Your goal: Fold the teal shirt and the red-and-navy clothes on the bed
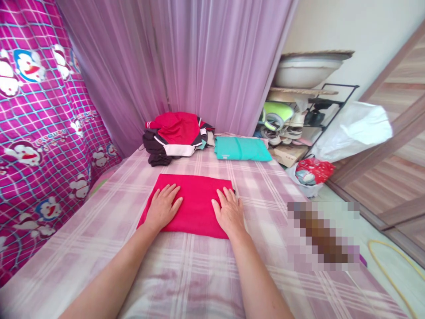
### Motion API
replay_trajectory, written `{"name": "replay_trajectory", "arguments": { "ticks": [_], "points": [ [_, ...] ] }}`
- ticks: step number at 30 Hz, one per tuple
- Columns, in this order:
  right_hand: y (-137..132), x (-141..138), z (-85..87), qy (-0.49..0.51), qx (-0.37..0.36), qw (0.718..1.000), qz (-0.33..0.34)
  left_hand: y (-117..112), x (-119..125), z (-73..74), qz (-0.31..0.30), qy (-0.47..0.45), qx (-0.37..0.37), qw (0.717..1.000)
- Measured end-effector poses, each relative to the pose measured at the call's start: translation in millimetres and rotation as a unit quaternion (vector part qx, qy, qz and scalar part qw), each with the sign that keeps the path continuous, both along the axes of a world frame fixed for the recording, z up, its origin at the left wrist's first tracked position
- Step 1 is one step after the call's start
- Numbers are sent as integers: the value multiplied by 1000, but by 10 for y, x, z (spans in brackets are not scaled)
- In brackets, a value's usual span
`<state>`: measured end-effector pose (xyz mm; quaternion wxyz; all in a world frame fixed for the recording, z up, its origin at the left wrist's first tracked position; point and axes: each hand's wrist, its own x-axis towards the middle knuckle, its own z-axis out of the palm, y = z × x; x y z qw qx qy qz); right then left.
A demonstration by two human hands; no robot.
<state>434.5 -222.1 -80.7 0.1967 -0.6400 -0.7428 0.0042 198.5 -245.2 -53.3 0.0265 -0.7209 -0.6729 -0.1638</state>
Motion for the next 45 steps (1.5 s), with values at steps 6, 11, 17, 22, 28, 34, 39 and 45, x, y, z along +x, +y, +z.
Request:
{"name": "replay_trajectory", "arguments": {
  "ticks": [6, 11, 17, 22, 28, 34, 39, 45],
  "points": [
    [31, 41, -100, -1, 45, 999, 12, -27, 3, 11, 3, -14, -11, 1000],
    [50, 60, -142, 3, 57, 998, 17, -41, -7, 8, 4, -19, -9, 1000],
    [49, 69, -152, 19, 73, 997, 26, -48, -10, 5, 0, -20, -6, 1000],
    [56, 73, -166, 22, 78, 996, 33, -45, -11, -14, -3, -32, 2, 999],
    [64, 71, -161, 20, 70, 997, 29, -42, -12, -14, -3, -29, 0, 1000],
    [58, 61, -144, 12, 68, 997, 29, -26, -20, -29, -3, -22, 5, 1000],
    [59, 70, -149, 14, 71, 997, 34, -38, -12, -2, -2, -20, 1, 1000],
    [73, 85, -168, 19, 70, 997, 34, -39, -11, 3, -2, -20, 0, 1000]
  ]
}}
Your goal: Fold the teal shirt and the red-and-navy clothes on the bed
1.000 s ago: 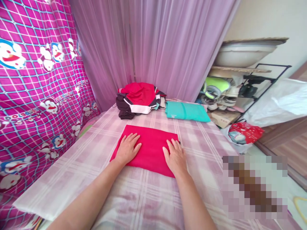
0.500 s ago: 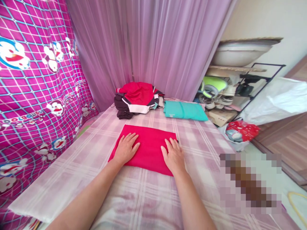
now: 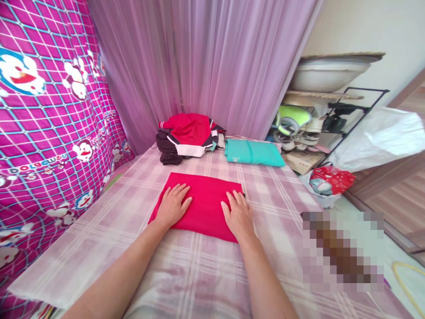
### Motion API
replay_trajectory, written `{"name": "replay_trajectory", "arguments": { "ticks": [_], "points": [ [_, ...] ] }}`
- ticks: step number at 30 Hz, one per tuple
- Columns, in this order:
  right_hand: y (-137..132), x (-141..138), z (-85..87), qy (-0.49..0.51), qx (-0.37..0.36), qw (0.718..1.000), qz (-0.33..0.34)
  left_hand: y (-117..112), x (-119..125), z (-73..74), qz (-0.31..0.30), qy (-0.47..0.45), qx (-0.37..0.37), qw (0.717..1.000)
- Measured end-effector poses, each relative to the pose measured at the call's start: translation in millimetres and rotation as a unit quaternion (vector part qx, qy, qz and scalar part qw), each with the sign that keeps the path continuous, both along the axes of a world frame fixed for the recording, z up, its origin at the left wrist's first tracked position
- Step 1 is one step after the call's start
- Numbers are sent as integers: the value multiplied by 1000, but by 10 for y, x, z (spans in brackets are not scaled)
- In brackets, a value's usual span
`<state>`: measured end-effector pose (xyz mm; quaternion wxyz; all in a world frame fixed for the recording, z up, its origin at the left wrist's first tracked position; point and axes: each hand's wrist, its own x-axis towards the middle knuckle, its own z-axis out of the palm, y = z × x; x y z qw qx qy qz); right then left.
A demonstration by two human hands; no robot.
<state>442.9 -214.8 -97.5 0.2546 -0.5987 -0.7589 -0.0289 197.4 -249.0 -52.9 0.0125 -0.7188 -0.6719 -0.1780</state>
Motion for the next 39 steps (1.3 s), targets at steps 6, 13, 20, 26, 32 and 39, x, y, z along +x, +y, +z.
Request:
{"name": "replay_trajectory", "arguments": {
  "ticks": [6, 13, 20, 26, 32, 39],
  "points": [
    [5, 3, -13, 5, 1, 1000, 1, 8, -10, -22, -4, -5, 3, 1000],
    [-1, -6, -3, 8, 0, 1000, 2, -3, -15, -11, -5, -4, 6, 1000],
    [9, -2, -21, 3, 4, 1000, 2, -1, -14, -18, -3, -2, 6, 1000],
    [-5, -12, 9, -5, 4, 1000, 0, 8, -16, -38, -4, -5, 10, 1000],
    [-19, -21, 43, -9, -5, 1000, -3, 3, -5, -12, -1, -6, -4, 1000],
    [-12, -18, 26, -7, -2, 1000, -4, 9, -11, -21, -3, -9, 0, 1000]
  ]
}}
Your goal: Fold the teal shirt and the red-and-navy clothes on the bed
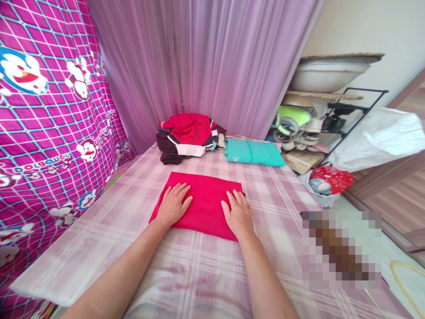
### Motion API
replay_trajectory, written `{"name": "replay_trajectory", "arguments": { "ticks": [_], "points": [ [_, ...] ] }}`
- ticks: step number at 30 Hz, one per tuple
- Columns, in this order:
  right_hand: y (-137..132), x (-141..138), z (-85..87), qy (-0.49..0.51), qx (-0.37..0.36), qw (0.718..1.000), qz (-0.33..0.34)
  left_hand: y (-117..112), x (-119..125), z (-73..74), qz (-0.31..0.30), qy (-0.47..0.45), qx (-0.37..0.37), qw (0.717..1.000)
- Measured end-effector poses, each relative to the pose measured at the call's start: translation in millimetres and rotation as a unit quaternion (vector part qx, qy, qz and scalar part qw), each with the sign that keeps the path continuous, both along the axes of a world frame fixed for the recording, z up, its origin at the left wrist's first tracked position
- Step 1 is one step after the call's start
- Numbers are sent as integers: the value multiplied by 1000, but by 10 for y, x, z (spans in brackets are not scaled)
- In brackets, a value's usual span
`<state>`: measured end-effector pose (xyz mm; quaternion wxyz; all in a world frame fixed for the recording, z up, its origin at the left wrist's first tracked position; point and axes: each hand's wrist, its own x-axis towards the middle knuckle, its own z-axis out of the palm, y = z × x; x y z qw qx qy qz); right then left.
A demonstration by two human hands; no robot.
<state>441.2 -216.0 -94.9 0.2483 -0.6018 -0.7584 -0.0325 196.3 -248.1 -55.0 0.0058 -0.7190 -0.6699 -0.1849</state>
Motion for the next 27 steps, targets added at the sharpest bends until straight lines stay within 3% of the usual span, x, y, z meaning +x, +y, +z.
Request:
{"name": "replay_trajectory", "arguments": {
  "ticks": [14, 27],
  "points": [
    [82, 53, -130, 31, 59, 997, 40, 7, 30, -2, 10, -18, 2, 1000],
    [77, 72, -154, 74, 40, 996, 42, 34, 23, -24, 10, -2, 10, 1000]
  ]
}}
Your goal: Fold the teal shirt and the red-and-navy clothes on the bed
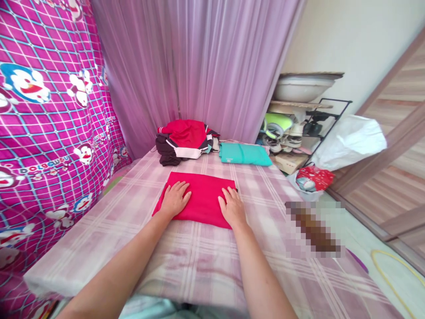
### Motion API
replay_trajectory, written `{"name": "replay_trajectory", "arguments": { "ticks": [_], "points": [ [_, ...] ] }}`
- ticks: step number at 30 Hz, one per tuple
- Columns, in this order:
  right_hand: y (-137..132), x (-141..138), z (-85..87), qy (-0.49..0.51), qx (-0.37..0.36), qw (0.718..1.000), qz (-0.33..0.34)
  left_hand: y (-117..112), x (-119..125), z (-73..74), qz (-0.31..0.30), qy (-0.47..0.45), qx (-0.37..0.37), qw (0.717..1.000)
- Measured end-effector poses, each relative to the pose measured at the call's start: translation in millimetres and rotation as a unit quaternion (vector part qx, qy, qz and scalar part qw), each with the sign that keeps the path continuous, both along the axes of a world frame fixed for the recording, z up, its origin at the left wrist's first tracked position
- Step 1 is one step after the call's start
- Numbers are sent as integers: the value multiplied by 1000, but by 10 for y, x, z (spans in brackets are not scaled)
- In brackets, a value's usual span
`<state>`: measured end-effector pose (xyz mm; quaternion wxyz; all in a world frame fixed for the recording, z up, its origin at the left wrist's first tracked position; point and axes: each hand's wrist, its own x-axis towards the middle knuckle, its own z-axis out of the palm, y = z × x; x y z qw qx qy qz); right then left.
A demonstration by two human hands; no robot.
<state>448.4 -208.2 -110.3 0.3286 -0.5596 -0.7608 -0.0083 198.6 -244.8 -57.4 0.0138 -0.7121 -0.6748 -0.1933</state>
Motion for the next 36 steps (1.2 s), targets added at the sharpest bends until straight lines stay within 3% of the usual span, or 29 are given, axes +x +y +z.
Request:
{"name": "replay_trajectory", "arguments": {
  "ticks": [6, 10, 16, 19, 23, 29, 32, 36],
  "points": [
    [-53, 74, 9, 26, -12, 1000, 11, 23, -7, 4, -2, 28, -17, 999],
    [-125, 180, -59, 100, -11, 995, 16, 46, -25, 14, -2, 48, -31, 998],
    [-217, 310, -117, 224, -38, 973, -38, 127, -102, 91, -32, 72, -94, 992],
    [-239, 280, -91, 242, -33, 968, -56, 125, -218, 102, -53, 85, -81, 992],
    [-258, 226, -48, 239, -22, 969, -62, 44, -522, -81, -52, 55, -6, 997],
    [-288, 222, 4, 212, -22, 975, -63, -1, -875, -456, -53, -88, 56, 993],
    [-302, 223, 26, 198, -26, 977, -70, -8, -856, -481, -44, -112, 66, 991],
    [-314, 224, 43, 190, -35, 979, -71, -103, -779, -397, 1, -105, 79, 991]
  ]
}}
